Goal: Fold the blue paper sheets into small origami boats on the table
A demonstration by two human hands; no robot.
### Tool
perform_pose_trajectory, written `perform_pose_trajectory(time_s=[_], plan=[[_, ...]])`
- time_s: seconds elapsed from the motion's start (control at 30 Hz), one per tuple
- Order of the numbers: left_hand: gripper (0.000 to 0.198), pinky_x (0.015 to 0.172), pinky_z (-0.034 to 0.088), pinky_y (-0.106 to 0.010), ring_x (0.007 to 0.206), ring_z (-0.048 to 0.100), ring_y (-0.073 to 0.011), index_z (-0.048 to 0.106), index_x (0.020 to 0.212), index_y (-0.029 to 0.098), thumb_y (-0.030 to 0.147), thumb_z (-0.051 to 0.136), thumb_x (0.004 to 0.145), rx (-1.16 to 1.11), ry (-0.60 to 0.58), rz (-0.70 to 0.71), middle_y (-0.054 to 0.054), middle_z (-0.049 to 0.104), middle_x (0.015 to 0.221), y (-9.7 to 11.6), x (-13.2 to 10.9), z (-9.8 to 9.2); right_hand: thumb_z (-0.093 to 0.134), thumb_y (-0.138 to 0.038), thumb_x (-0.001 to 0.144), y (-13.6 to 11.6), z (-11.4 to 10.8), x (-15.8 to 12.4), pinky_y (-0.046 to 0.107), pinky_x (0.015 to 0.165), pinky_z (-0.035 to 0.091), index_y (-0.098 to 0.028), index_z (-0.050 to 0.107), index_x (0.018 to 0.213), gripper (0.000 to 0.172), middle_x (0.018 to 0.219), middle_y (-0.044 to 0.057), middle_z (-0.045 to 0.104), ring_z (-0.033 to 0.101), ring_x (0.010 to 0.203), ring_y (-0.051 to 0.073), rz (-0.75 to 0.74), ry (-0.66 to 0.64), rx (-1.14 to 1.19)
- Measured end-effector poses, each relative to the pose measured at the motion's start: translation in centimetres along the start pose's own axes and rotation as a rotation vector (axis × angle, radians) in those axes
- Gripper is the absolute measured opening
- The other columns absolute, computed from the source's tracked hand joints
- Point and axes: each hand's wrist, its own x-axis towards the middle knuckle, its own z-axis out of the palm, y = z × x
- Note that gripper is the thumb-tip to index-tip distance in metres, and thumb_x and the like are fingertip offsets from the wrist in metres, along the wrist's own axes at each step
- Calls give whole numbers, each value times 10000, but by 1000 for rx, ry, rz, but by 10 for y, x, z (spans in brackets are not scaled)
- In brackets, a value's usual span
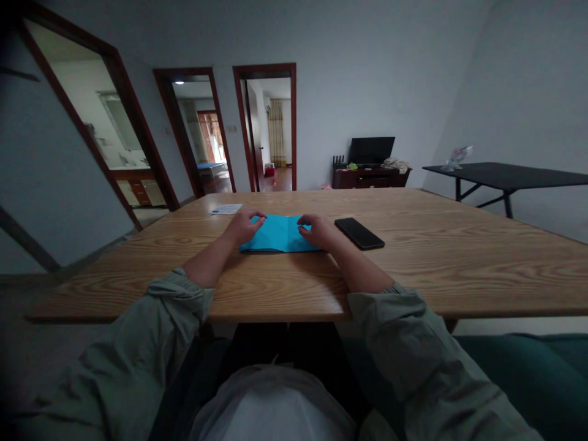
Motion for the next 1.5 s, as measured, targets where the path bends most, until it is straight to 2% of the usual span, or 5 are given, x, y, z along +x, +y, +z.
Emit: perform_pose_trajectory(time_s=[0.2,0.47,0.77,1.1,1.5], plan=[[176,813,470,-294,883,615,-177,647,896,177,238,491,842,-148,77,-77,-46,683,928,-1,1,0,542,-231,788,-2,0,-1,225,601,407,-172,682,868,171,763,22,679,573,653,131,-7,34,98],[110,814,447,-302,850,592,-152,531,941,196,191,452,866,-285,20,-21,-22,656,887,-4,1,6,519,-171,780,-12,13,-1,226,636,396,-216,678,922,218,818,8,680,574,689,130,-94,-26,35],[136,780,462,-303,851,586,-160,526,947,198,302,483,870,-277,24,-17,-37,626,899,-9,1,8,559,-225,781,-3,6,-1,228,616,415,-192,659,911,167,818,14,671,567,664,125,53,-33,89],[778,992,378,-367,1222,475,-287,537,1273,313,662,687,594,19,-727,-96,-54,487,1377,4,-8,1,704,-643,615,2,12,-6,357,885,451,-296,619,1186,674,1168,58,631,588,1037,263,12,-403,-53],[504,861,447,-325,1016,603,-263,655,1104,248,516,688,678,9,-514,-129,-82,647,1146,-15,-10,13,628,-530,756,6,18,-3,358,859,439,-240,672,1073,431,1088,102,648,597,986,265,5,-189,-296]])
